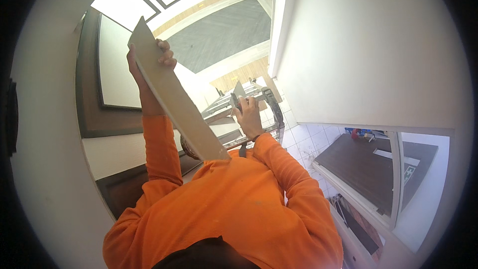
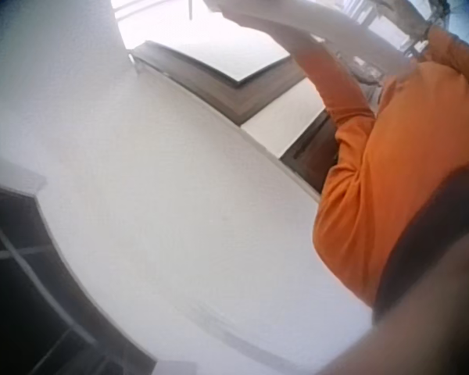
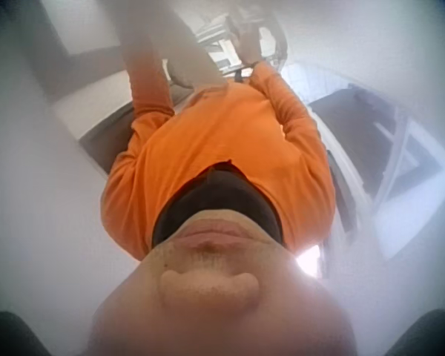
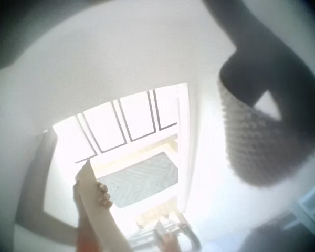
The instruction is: The person measures and marks a ceiling panel with a utility knife, then applies adhesive to the panel using a putty knife and container. The person lifts and positions the panel against the ceiling, pressing it into place.
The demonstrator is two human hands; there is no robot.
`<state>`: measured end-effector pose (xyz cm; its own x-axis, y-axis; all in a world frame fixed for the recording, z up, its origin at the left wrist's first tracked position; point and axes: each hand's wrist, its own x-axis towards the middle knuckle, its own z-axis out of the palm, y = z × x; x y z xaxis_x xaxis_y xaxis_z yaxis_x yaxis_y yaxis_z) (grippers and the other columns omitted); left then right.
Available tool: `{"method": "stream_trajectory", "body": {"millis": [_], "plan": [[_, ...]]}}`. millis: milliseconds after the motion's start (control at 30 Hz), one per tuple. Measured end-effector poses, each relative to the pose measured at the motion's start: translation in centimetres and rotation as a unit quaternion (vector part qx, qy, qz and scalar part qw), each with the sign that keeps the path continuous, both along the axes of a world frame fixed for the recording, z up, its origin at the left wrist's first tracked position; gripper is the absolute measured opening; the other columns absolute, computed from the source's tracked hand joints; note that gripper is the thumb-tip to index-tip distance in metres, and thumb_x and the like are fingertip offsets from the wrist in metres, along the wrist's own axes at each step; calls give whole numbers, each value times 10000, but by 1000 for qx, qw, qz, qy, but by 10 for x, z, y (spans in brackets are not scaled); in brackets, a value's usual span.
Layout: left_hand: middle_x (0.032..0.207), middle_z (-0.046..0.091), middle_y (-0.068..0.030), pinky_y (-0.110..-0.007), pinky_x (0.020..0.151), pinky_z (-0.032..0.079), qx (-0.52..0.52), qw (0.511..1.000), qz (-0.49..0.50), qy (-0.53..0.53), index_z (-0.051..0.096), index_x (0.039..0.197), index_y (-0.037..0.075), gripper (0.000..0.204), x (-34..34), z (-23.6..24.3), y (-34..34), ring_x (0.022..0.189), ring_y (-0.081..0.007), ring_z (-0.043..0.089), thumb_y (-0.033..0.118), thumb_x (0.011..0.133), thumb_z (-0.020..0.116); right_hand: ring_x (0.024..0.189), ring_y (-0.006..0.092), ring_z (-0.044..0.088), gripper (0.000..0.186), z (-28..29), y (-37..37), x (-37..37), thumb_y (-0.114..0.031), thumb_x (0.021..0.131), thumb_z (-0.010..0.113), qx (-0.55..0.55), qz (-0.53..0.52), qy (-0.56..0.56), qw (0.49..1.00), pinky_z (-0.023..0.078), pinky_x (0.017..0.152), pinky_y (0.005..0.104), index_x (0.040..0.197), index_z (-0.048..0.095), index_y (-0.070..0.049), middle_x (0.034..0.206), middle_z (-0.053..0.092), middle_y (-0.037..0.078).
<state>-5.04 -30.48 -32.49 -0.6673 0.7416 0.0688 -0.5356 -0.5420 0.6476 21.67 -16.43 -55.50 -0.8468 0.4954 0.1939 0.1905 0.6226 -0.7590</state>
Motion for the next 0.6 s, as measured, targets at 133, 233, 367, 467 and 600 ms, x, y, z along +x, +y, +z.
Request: {"method": "stream_trajectory", "body": {"millis": [133, 233, 367, 467, 600], "plan": [[1042, 622, -120, -352, 738, 476, -24, 997, 67, -16, 558, 1330, -69, 745, -10, -4, 9, 784, -181, 530, 596, 993, 571, 1080, 314, 641, 389, 64, 9, -13, -223, 1044, 640, -178, 7, 66, 982, 516, 957, 418, 1360, 622, 4, 1171, 639, 170], [1004, 640, -96, -398, 793, 484, -24, 995, 88, -35, 523, 1377, -75, 813, -30, -24, 19, 791, -202, 575, 626, 969, 586, 1237, 306, 624, 602, 121, 27, -27, -358, 1054, 638, -388, 127, 9, 913, 498, 1031, 399, 1529, 489, -21, 1384, 601, 239], [1022, 639, -77, -453, 873, 511, 0, 992, 124, -37, 533, 1363, -7, 785, -17, -61, 52, 830, -223, 618, 656, 947, 593, 1298, 378, 586, 848, 143, 30, -39, -428, 950, 746, -247, 218, 21, 944, 476, 1089, 435, 1584, 388, 6, 1415, 567, 290], [1049, 665, -84, -465, 908, 505, -67, 966, 220, -121, 542, 1390, 18, 796, 28, -81, 76, 913, -228, 622, 698, 976, 553, 1299, 452, 561, 945, 122, 31, -32, -373, 854, 814, -135, 197, 3, 971, 461, 1110, 475, 1572, 367, 47, 1396, 553, 316], [1188, 675, -125, -461, 960, 496, -136, 974, 153, -96, 567, 1406, 28, 822, 53, -160, 61, 1039, -255, 634, 743, 1004, 510, 1284, 453, 560, 949, 73, 23, 9, -275, 781, 839, -144, 101, -73, 982, 470, 1094, 482, 1548, 384, 51, 1355, 559, 312]]}}
